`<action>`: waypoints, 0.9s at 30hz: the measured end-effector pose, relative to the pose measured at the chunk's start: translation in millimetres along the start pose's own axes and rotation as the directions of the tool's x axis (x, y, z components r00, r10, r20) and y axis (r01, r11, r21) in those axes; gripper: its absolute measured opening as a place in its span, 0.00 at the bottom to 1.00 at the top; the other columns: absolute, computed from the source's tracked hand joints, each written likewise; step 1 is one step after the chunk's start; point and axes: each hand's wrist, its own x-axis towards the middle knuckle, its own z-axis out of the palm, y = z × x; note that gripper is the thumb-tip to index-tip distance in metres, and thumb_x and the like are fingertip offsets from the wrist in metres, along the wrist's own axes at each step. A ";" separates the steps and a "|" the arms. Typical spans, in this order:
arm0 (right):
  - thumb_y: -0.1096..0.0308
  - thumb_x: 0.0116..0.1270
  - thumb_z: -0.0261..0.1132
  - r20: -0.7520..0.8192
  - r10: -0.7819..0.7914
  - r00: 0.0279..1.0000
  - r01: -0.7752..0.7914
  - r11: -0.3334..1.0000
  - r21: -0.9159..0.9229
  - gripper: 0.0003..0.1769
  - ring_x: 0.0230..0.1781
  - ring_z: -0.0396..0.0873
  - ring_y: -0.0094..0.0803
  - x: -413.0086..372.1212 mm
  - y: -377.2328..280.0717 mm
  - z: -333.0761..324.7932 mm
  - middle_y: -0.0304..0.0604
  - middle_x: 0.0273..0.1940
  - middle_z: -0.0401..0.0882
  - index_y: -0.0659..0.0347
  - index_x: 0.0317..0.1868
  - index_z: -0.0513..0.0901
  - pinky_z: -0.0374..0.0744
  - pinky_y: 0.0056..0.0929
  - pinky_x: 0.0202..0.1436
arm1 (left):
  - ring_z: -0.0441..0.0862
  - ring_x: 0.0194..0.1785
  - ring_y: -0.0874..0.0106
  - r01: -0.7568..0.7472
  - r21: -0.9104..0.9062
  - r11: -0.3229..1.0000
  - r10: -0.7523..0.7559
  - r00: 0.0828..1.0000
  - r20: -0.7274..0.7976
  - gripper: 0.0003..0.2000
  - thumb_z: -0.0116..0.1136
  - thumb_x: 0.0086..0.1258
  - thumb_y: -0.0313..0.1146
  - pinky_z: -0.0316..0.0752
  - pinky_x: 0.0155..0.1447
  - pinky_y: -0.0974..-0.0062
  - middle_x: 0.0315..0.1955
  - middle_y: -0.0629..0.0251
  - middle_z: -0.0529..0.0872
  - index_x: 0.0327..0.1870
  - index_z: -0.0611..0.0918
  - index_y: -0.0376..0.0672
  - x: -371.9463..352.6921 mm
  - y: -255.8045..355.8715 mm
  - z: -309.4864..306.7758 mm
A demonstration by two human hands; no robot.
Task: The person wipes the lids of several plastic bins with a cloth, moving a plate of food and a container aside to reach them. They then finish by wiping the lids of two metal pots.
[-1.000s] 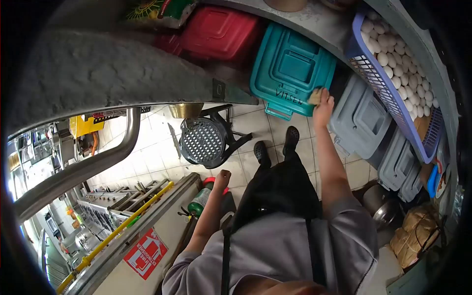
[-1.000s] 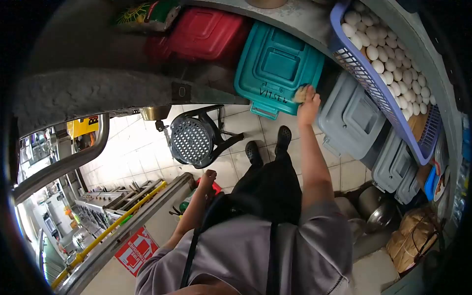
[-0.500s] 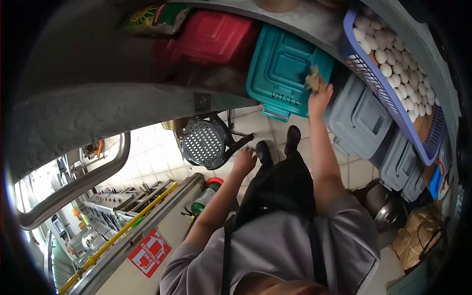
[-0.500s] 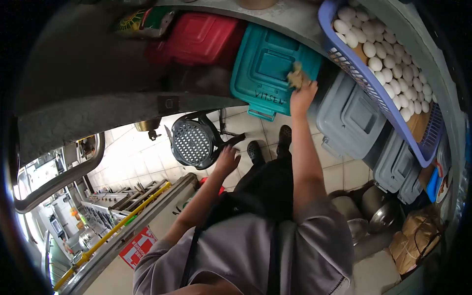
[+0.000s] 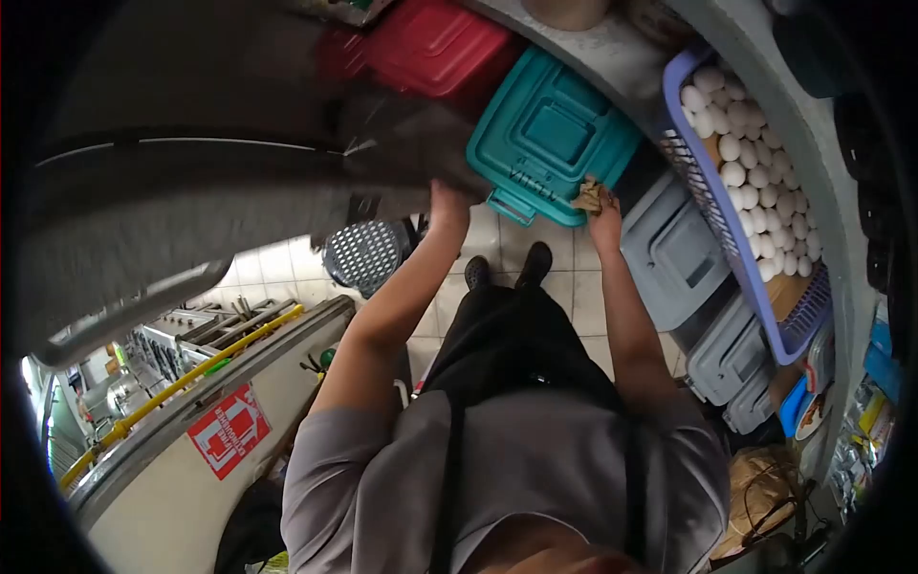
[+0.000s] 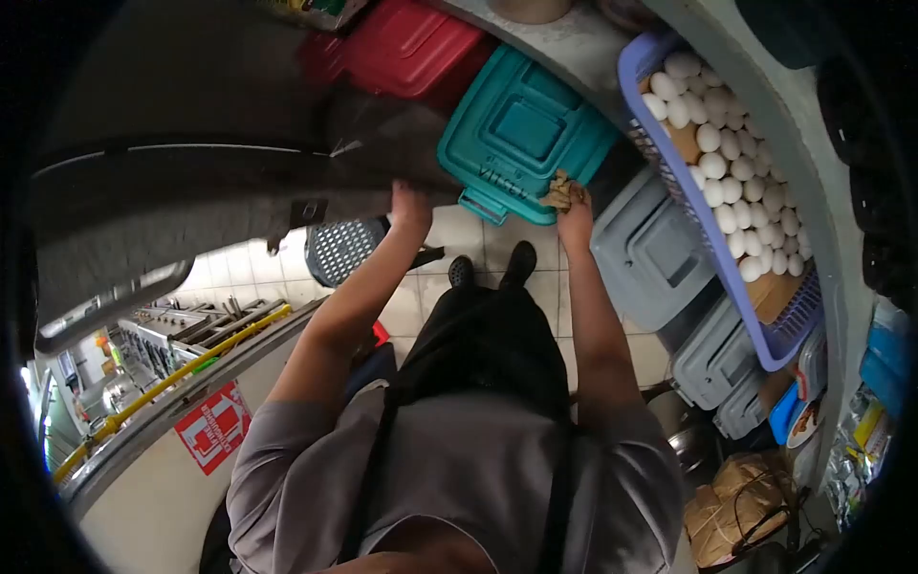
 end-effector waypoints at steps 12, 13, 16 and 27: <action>0.84 0.45 0.51 -0.138 -0.044 0.989 0.074 0.973 0.219 0.26 0.45 0.67 0.51 73.0 -99.9 -10.2 0.53 0.43 0.67 0.62 0.49 0.70 0.67 0.34 0.49 | 0.67 0.50 0.67 0.390 -0.102 0.915 -0.292 0.815 0.501 0.14 0.47 0.59 0.41 0.63 0.47 0.67 0.45 0.64 0.75 0.41 0.79 0.46 -108.8 -37.8 54.7; 0.83 0.44 0.53 -0.100 0.119 0.988 -0.094 0.970 0.224 0.26 0.46 0.66 0.52 92.4 -103.1 0.9 0.54 0.46 0.66 0.65 0.49 0.69 0.66 0.34 0.50 | 0.67 0.51 0.67 0.475 -0.120 0.872 -0.336 0.757 0.560 0.15 0.46 0.59 0.42 0.63 0.48 0.67 0.45 0.62 0.75 0.41 0.79 0.45 -115.7 -40.5 66.3; 0.81 0.43 0.55 -0.105 0.213 0.971 -0.147 0.885 0.441 0.25 0.46 0.66 0.51 139.9 -59.4 98.6 0.56 0.48 0.64 0.66 0.48 0.70 0.67 0.33 0.49 | 0.66 0.52 0.66 0.564 -0.199 0.802 -0.406 0.758 0.510 0.18 0.46 0.57 0.45 0.62 0.50 0.65 0.47 0.60 0.74 0.41 0.79 0.42 -144.2 -49.0 87.2; 0.71 0.51 0.57 0.623 -0.085 0.778 -0.019 0.987 0.158 0.12 0.40 0.75 0.42 174.4 -94.9 45.5 0.54 0.36 0.77 0.64 0.36 0.78 0.72 0.31 0.44 | 0.61 0.56 0.69 0.429 -0.045 0.902 -0.283 0.668 0.688 0.18 0.44 0.59 0.40 0.56 0.52 0.69 0.53 0.63 0.67 0.48 0.76 0.43 -181.0 -71.8 184.1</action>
